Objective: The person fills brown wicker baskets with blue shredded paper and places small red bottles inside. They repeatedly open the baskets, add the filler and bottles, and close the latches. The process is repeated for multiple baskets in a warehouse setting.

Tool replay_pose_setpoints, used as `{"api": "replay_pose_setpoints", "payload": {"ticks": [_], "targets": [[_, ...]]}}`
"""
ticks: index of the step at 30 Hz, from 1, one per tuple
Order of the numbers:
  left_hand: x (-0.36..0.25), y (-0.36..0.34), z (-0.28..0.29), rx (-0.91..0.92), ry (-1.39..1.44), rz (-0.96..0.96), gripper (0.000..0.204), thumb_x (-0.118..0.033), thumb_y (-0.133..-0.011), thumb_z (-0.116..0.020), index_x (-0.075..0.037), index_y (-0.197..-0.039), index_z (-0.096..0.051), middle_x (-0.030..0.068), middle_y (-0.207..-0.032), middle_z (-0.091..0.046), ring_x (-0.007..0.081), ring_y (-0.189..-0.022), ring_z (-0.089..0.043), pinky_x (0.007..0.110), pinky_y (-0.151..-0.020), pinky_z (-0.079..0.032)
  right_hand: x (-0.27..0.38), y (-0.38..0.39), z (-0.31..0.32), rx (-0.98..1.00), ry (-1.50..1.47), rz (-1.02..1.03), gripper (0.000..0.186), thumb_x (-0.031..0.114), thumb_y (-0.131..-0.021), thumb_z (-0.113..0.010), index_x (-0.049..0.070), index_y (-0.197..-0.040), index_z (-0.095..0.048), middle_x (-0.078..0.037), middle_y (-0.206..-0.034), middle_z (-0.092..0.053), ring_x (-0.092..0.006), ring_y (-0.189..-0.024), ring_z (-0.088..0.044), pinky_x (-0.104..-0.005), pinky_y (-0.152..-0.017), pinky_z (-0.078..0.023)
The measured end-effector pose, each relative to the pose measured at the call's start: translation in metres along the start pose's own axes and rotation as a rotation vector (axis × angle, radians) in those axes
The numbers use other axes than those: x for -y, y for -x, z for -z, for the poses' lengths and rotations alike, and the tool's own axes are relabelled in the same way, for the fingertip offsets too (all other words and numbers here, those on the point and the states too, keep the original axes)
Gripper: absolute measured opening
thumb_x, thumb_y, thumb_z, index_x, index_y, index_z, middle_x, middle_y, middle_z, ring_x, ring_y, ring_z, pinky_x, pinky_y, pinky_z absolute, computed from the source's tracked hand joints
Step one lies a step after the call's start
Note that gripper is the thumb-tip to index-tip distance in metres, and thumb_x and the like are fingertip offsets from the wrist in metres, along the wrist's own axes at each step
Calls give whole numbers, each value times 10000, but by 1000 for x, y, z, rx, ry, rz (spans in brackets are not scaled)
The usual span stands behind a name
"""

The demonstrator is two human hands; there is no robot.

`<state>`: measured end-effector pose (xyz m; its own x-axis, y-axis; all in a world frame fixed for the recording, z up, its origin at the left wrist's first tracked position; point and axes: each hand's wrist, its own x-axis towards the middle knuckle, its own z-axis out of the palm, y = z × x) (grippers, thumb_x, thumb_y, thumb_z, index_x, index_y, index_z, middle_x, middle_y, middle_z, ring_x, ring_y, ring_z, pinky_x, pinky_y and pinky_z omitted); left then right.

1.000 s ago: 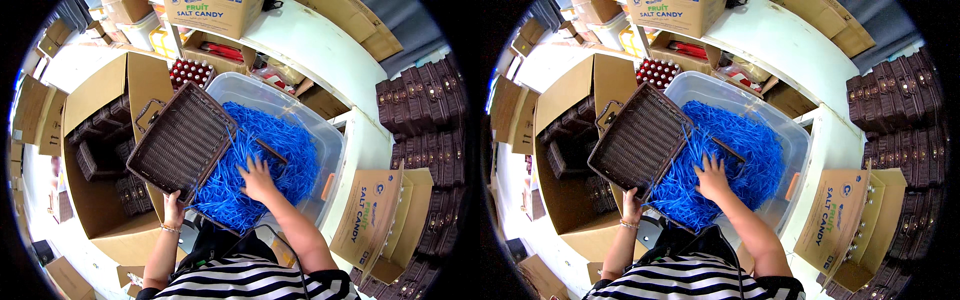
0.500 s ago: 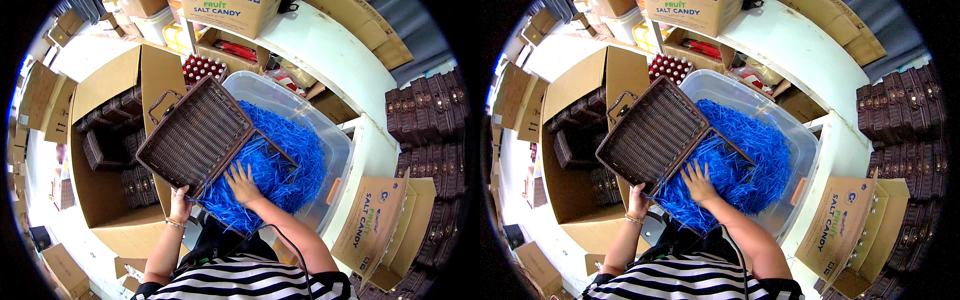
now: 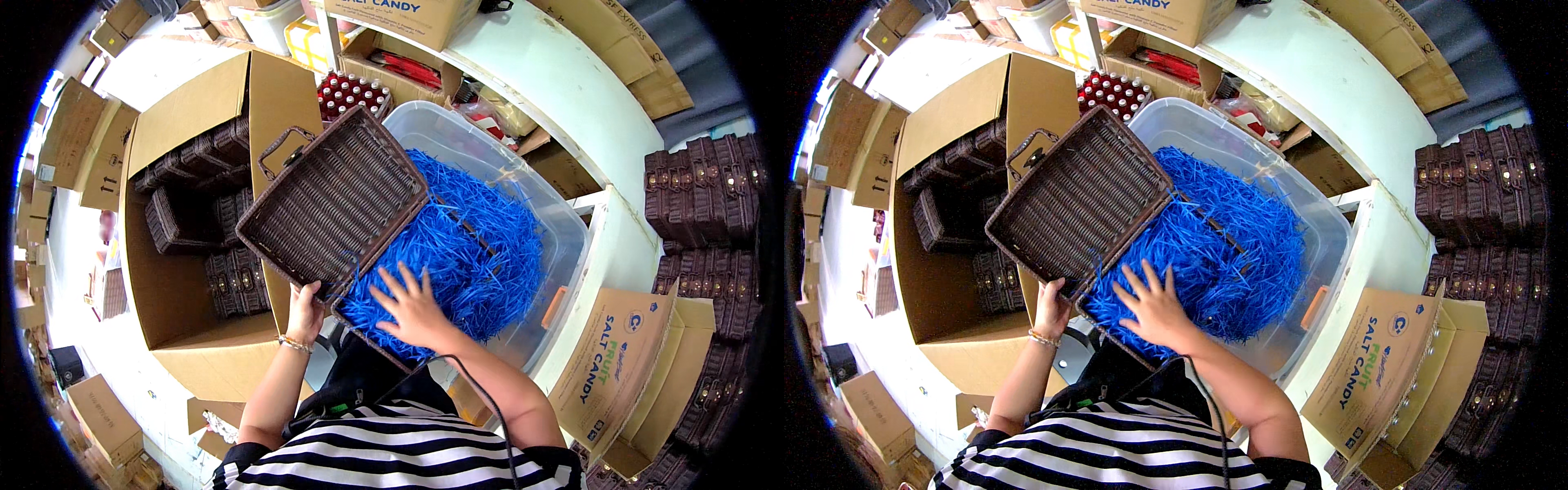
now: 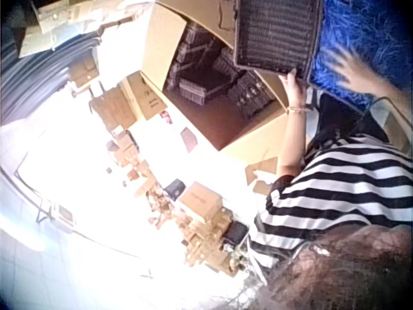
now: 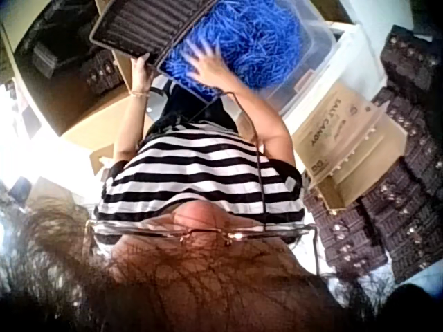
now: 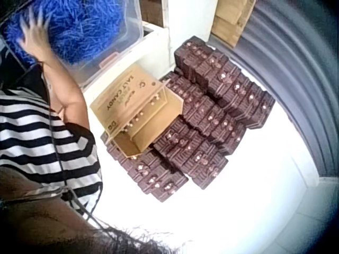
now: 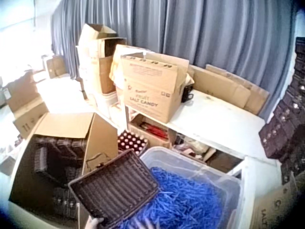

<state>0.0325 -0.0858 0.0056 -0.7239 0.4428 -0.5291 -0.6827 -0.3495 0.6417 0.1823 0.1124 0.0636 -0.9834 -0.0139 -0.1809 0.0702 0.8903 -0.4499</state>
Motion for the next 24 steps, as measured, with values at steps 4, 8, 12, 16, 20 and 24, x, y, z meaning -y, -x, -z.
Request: {"api": "replay_pose_setpoints", "payload": {"ticks": [4,8,12,16,20,24], "targets": [[-2,1,1,10,-1,13,565,25,-856,-554,-111,-1385,-409,68,-1343,-542,259,-1218,-542,458,-1016,-483,11,-12,-24,238,118,0,605,375,-758,-735,140,-1304,-620,-162,-1581,-257,-440,-1485,-64,-764,-1087,-57],[-3,4,-1,9,5,-31,561,34,-858,-561,-115,-1374,-400,80,-1330,-547,259,-1203,-554,450,-1005,-499,9,-4,-1,154,56,-46,551,348,-756,-741,130,-1255,-653,-157,-1546,-324,-436,-1438,-193,-732,-1090,-132],[-6,13,-5,8,-25,-63,539,42,-862,-553,-117,-1357,-412,80,-1300,-566,252,-1166,-579,427,-977,-523,18,-7,42,-212,-46,-41,495,287,-820,-672,73,-1264,-624,-154,-1488,-419,-410,-1363,-348,-614,-1104,-269],[-11,16,-10,48,-51,-72,524,36,-859,-557,-111,-1346,-431,69,-1286,-578,237,-1143,-587,401,-963,-513,39,-27,25,-240,33,298,508,208,-906,-528,62,-1391,-492,-109,-1526,-381,-336,-1421,-299,-510,-1159,-255],[-12,18,-9,56,-45,-106,524,40,-853,-573,-107,-1336,-432,67,-1278,-577,229,-1149,-576,388,-977,-495,29,-19,-14,-118,123,328,573,215,-946,-505,50,-1479,-377,-100,-1573,-313,-298,-1475,-235,-464,-1200,-199],[-9,16,-7,43,-26,-121,532,44,-851,-560,-102,-1350,-445,59,-1306,-569,247,-1172,-567,405,-998,-494,19,-5,-43,-111,89,1,653,288,-936,-560,-37,-1460,-348,-201,-1539,-325,-354,-1446,-273,-466,-1187,-220]]}}
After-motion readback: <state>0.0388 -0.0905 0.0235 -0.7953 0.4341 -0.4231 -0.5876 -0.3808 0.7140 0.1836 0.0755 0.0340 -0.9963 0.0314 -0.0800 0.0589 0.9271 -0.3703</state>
